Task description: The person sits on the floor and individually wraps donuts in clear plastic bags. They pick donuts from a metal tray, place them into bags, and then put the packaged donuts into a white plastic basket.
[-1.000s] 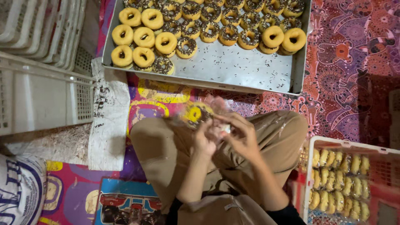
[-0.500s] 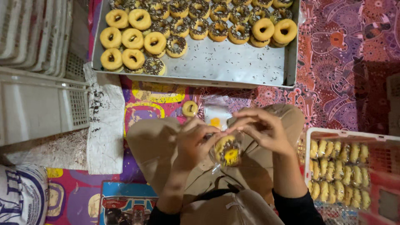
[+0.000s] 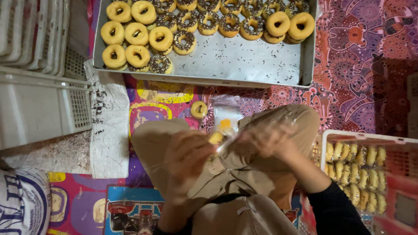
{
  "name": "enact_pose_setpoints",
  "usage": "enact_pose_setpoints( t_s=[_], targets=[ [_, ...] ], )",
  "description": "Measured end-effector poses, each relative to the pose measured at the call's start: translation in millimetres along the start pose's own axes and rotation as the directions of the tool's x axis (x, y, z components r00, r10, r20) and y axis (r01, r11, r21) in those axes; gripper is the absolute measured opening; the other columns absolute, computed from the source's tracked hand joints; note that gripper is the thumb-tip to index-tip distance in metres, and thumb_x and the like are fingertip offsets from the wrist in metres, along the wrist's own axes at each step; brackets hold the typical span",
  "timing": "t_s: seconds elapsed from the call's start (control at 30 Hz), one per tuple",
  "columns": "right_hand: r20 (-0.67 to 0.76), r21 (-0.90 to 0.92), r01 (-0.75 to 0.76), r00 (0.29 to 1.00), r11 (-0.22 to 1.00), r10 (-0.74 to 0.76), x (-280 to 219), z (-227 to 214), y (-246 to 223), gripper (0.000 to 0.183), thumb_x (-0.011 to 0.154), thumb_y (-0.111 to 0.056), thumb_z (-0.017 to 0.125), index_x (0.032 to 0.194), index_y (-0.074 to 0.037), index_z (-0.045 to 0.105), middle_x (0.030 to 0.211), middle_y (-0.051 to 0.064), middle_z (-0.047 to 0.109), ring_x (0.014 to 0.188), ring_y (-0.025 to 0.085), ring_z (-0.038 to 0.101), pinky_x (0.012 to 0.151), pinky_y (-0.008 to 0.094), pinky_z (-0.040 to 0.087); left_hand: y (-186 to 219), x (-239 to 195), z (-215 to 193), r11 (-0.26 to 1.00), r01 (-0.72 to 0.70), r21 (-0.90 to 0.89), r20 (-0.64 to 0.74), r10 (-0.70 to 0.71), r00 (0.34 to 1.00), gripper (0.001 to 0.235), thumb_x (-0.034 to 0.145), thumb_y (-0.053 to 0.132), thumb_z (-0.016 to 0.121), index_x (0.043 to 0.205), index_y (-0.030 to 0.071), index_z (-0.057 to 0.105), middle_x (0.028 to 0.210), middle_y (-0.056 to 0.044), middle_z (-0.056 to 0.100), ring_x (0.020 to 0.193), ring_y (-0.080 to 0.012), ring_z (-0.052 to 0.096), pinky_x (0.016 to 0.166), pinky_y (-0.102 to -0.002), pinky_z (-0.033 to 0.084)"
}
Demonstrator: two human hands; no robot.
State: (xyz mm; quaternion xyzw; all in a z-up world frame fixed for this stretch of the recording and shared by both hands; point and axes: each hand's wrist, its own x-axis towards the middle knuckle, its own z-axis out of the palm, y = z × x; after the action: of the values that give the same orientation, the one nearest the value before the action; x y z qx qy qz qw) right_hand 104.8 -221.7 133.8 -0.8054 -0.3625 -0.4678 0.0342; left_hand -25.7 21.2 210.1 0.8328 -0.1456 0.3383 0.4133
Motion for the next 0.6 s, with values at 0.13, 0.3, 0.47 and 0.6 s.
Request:
enact_pose_setpoints(
  t_s=[0.13, 0.3, 0.47, 0.6],
  targets=[
    [0.927, -0.125, -0.214, 0.322, 0.969, 0.191, 7, -7, 36, 0.02, 0.095, -0.016, 0.065, 0.112, -0.012, 0.075, 0.11, 0.011, 0.072, 0.103, 0.023, 0.069, 0.093, 0.039, 0.055, -2, 8, -15, 0.969, 0.212, 0.13, -0.161, -0.19, 0.969, 0.01, 0.099, 0.005, 0.054, 0.091, 0.004, 0.059, 0.11, -0.009, 0.073, 0.11, -0.0337, 0.068, 0.096, -0.047, 0.054],
    [0.727, 0.686, -0.712, 0.663, 0.149, -0.177, -9, 23, -58, 0.091, 0.076, -0.043, 0.087, 0.149, -0.005, 0.05, 0.129, 0.02, 0.066, 0.115, 0.027, 0.066, 0.094, 0.043, 0.053, -14, 5, -9, 0.641, 0.761, 0.104, -0.124, -0.75, 0.649, 0.012, 0.099, 0.022, 0.07, 0.094, 0.011, 0.071, 0.086, -0.004, 0.073, 0.075, -0.0183, 0.071, 0.071, -0.033, 0.055],
    [0.802, 0.571, -0.778, 0.463, -0.26, 0.378, -33, 94, -187, 0.022, 0.094, -0.027, 0.079, 0.086, -0.006, 0.08, 0.083, 0.006, 0.077, 0.077, 0.016, 0.063, 0.074, 0.032, 0.047, -72, -65, -11, 0.776, 0.551, 0.307, -0.249, -0.493, 0.834, 0.013, 0.092, 0.018, 0.078, 0.09, 0.006, 0.073, 0.079, -0.007, 0.07, 0.07, -0.0169, 0.065, 0.068, -0.033, 0.051],
    [0.977, 0.198, -0.98, 0.196, 0.015, -0.084, -87, 91, -220, 0.021, 0.094, -0.03, 0.074, 0.083, -0.013, 0.081, 0.073, 0.005, 0.075, 0.06, 0.011, 0.059, 0.06, 0.03, 0.047, -121, -157, -6, 0.547, 0.819, 0.174, -0.211, -0.792, 0.573, 0.014, 0.089, 0.016, 0.082, 0.088, 0.005, 0.073, 0.073, -0.006, 0.068, 0.064, -0.0114, 0.062, 0.063, -0.028, 0.05]
  ],
)
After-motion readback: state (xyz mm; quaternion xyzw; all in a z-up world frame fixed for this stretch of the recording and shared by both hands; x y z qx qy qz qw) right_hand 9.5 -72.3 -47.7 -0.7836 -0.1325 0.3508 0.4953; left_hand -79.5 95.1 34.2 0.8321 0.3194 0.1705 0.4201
